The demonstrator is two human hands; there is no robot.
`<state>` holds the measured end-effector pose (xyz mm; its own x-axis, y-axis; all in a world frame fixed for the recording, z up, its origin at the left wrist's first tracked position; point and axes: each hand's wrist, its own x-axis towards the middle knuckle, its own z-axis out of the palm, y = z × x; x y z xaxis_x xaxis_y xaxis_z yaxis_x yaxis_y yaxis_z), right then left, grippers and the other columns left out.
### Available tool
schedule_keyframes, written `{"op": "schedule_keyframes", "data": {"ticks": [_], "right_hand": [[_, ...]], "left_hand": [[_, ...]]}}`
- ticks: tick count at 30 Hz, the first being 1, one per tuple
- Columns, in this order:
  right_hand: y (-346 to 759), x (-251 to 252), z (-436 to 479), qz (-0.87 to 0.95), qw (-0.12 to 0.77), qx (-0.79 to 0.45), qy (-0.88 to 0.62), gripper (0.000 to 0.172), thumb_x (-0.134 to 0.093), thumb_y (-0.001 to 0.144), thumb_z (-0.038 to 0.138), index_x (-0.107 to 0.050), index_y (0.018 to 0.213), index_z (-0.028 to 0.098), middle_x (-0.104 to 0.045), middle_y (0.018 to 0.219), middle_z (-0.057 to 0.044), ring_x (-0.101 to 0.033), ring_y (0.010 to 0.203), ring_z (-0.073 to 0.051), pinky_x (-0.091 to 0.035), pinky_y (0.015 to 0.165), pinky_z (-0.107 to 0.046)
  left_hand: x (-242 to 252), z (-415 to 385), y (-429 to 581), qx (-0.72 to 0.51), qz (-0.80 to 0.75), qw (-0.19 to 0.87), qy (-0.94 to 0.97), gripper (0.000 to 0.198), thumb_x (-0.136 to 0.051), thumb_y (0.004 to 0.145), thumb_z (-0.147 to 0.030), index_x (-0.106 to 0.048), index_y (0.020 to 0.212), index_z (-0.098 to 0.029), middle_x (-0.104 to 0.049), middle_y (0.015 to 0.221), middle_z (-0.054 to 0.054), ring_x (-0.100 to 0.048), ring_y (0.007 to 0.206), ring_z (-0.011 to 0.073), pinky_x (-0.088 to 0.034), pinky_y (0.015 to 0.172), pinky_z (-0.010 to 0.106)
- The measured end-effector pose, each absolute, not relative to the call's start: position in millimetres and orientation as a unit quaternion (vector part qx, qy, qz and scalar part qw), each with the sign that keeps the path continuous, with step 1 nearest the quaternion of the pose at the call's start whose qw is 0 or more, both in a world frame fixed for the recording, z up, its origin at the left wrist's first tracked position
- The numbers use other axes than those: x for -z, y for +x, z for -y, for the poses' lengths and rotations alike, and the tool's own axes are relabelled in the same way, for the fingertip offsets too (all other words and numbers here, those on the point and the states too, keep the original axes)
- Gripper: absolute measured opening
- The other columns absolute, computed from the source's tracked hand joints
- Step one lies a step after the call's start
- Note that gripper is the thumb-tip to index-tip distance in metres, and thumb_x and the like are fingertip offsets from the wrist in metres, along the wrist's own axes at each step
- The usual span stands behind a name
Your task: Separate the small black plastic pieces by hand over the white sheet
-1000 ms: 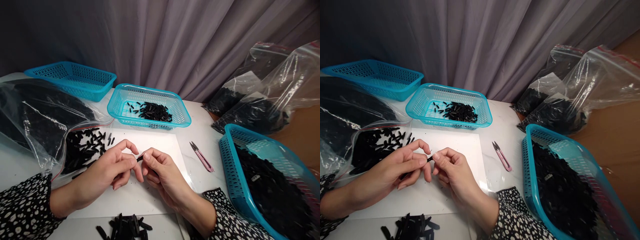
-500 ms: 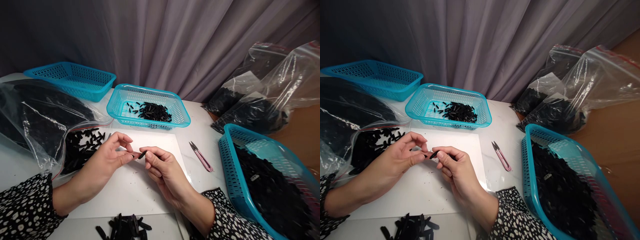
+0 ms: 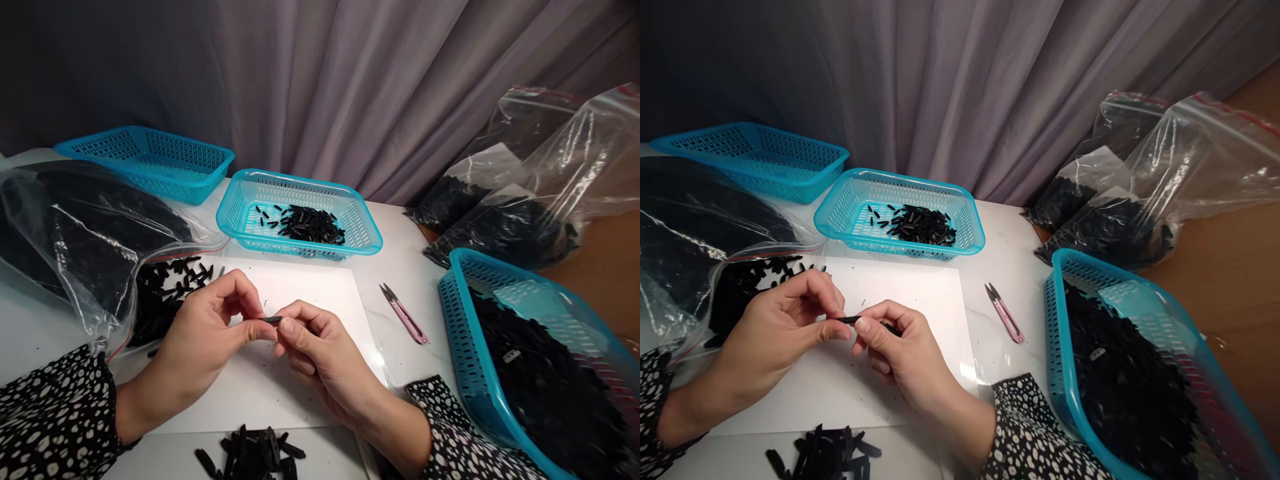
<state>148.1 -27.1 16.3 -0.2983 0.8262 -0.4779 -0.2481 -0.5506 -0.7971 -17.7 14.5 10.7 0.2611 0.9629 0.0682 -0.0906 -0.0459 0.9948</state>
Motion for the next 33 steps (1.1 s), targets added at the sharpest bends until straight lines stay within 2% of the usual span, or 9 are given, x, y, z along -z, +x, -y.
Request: {"op": "schedule_keyframes", "data": {"ticks": [7, 10, 12, 14, 16, 19, 23, 28, 33], "right_hand": [[150, -16, 27, 0.289, 0.377, -0.745, -0.469, 0.060, -0.075, 0.073, 0.052, -0.047, 0.102, 0.008, -0.055, 0.072, 0.006, -0.026, 0.040, 0.009, -0.014, 0.040, -0.009], [151, -16, 26, 0.281, 0.387, -0.736, -0.480, 0.059, -0.076, 0.072, 0.050, -0.049, 0.102, 0.007, -0.055, 0.071, 0.005, -0.027, 0.041, 0.010, -0.014, 0.040, -0.009], [152, -17, 25, 0.274, 0.398, -0.731, -0.482, 0.061, -0.078, 0.070, 0.048, -0.052, 0.107, 0.007, -0.054, 0.070, 0.005, -0.027, 0.041, 0.010, -0.013, 0.040, -0.009], [152, -17, 24, 0.269, 0.409, -0.727, -0.481, 0.064, -0.080, 0.068, 0.047, -0.054, 0.111, 0.007, -0.053, 0.069, 0.005, -0.027, 0.042, 0.010, -0.012, 0.040, -0.009], [153, -17, 23, 0.269, 0.416, -0.725, -0.479, 0.066, -0.081, 0.067, 0.045, -0.055, 0.115, 0.007, -0.052, 0.069, 0.005, -0.026, 0.043, 0.010, -0.012, 0.041, -0.009], [154, -16, 23, 0.273, 0.423, -0.727, -0.467, 0.067, -0.080, 0.068, 0.043, -0.055, 0.119, 0.007, -0.052, 0.069, 0.005, -0.024, 0.045, 0.011, -0.014, 0.042, -0.009], [154, -16, 23, 0.275, 0.430, -0.739, -0.439, 0.070, -0.083, 0.064, 0.045, -0.054, 0.116, 0.008, -0.052, 0.068, 0.006, -0.025, 0.045, 0.011, -0.015, 0.042, -0.008], [154, -16, 24, 0.283, 0.432, -0.747, -0.418, 0.069, -0.083, 0.064, 0.046, -0.053, 0.114, 0.008, -0.053, 0.068, 0.005, -0.025, 0.044, 0.010, -0.015, 0.042, -0.008], [155, -15, 24, 0.291, 0.428, -0.751, -0.410, 0.066, -0.080, 0.068, 0.045, -0.053, 0.115, 0.008, -0.054, 0.069, 0.005, -0.023, 0.046, 0.011, -0.015, 0.044, -0.007]], "left_hand": [[-10, -14, -13, -0.424, -0.401, 0.548, 0.600, 0.027, -0.082, 0.069, -0.025, -0.055, 0.066, -0.021, -0.054, 0.066, -0.003, -0.052, 0.064, 0.0130, -0.043, 0.059, 0.023], [-21, -24, -24, -0.373, -0.394, 0.490, 0.683, 0.020, -0.073, 0.077, -0.030, -0.056, 0.073, -0.022, -0.058, 0.071, -0.001, -0.057, 0.069, 0.0163, -0.044, 0.063, 0.027], [-27, -32, -39, -0.319, -0.394, 0.355, 0.785, 0.015, -0.057, 0.088, -0.024, -0.056, 0.074, -0.021, -0.059, 0.072, 0.001, -0.054, 0.067, 0.0178, -0.042, 0.064, 0.030], [-30, -36, -55, -0.240, -0.417, 0.192, 0.856, 0.016, -0.049, 0.087, -0.011, -0.058, 0.078, -0.021, -0.059, 0.077, 0.004, -0.056, 0.071, 0.0214, -0.041, 0.067, 0.033], [-26, -36, -67, -0.109, -0.467, 0.041, 0.877, 0.029, -0.041, 0.081, 0.001, -0.062, 0.089, -0.017, -0.061, 0.087, 0.011, -0.061, 0.085, 0.0306, -0.042, 0.069, 0.037], [-16, -32, -73, 0.034, -0.527, -0.067, 0.846, 0.049, -0.027, 0.082, 0.007, -0.066, 0.104, -0.010, -0.063, 0.097, 0.020, -0.063, 0.087, 0.0385, -0.043, 0.067, 0.042], [-11, -30, -68, 0.057, -0.529, -0.104, 0.841, 0.057, -0.023, 0.085, 0.005, -0.061, 0.124, -0.011, -0.062, 0.111, 0.024, -0.062, 0.096, 0.0437, -0.045, 0.070, 0.047], [-10, -39, -72, -0.003, -0.522, -0.045, 0.852, 0.031, -0.032, 0.095, -0.008, -0.062, 0.102, -0.009, -0.060, 0.100, 0.023, -0.063, 0.084, 0.0378, -0.041, 0.066, 0.040], [-7, -45, -77, -0.078, -0.511, 0.010, 0.856, 0.017, -0.045, 0.093, -0.013, -0.054, 0.080, -0.019, -0.061, 0.082, 0.013, -0.061, 0.079, 0.0316, -0.025, 0.059, 0.032]]}}
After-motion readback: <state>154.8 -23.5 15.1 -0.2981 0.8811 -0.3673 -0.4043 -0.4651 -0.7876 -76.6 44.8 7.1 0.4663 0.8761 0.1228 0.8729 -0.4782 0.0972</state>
